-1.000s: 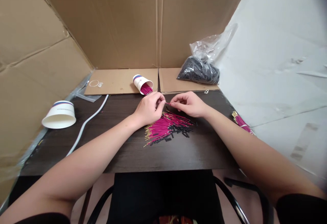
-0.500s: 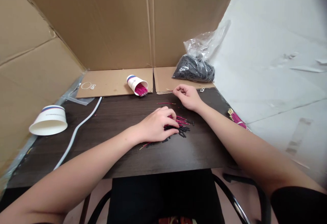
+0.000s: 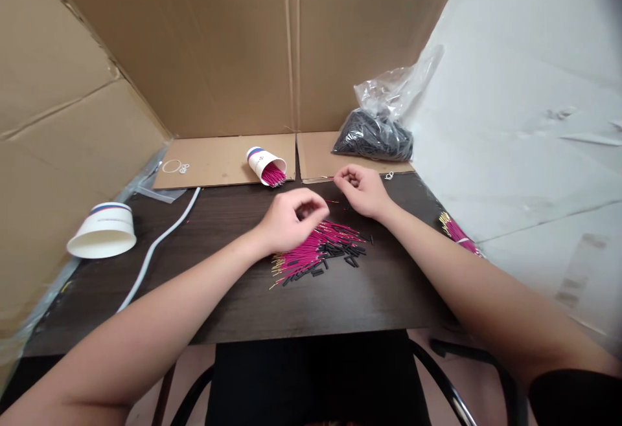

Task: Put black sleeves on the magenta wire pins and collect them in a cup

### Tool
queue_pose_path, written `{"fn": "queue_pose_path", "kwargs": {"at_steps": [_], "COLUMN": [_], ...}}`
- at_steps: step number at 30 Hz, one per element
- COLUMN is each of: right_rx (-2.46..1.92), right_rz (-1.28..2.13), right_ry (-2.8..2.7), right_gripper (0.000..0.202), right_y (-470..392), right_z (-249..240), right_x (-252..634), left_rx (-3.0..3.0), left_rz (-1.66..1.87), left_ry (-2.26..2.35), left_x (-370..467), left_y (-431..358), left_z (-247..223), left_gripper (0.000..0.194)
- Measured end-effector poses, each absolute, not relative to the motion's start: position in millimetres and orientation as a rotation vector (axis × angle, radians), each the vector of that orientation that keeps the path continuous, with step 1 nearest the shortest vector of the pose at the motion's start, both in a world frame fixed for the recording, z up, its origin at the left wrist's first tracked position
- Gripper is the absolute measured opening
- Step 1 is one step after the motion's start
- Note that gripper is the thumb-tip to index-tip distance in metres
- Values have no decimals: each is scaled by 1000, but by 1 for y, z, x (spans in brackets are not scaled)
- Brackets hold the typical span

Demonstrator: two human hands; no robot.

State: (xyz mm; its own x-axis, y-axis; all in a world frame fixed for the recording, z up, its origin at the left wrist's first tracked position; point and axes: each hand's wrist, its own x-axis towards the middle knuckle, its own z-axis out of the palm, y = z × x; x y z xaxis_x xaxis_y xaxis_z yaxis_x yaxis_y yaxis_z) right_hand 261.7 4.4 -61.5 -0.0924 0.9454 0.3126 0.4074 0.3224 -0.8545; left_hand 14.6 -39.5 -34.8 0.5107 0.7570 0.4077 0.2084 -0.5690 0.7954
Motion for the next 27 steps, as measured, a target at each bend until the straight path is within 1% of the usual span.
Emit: {"fn": "queue_pose_path", "kwargs": {"at_steps": [3,7,14,27], "right_rx": [-1153,-1065,-1040,-1092], "right_rz": [682,624,564,575], "right_ry": [-1654,-1686,-1712,-1750], "right_gripper": [22,17,12,13], "right_y": [-5,-18,-23,-21], "right_z": [-58,-55,-54,-53], "right_x": [255,246,242,244], "left_rx": [1793,1685,1703,1732], "left_rz": [1145,1148,1128,1111], "left_ry": [944,973,945,933], "left_x": [7,2,5,5], "left_y": [-13,5,2,2], "left_z": [-44,-56,-59,-58], "left_gripper": [5,4,3,2]}}
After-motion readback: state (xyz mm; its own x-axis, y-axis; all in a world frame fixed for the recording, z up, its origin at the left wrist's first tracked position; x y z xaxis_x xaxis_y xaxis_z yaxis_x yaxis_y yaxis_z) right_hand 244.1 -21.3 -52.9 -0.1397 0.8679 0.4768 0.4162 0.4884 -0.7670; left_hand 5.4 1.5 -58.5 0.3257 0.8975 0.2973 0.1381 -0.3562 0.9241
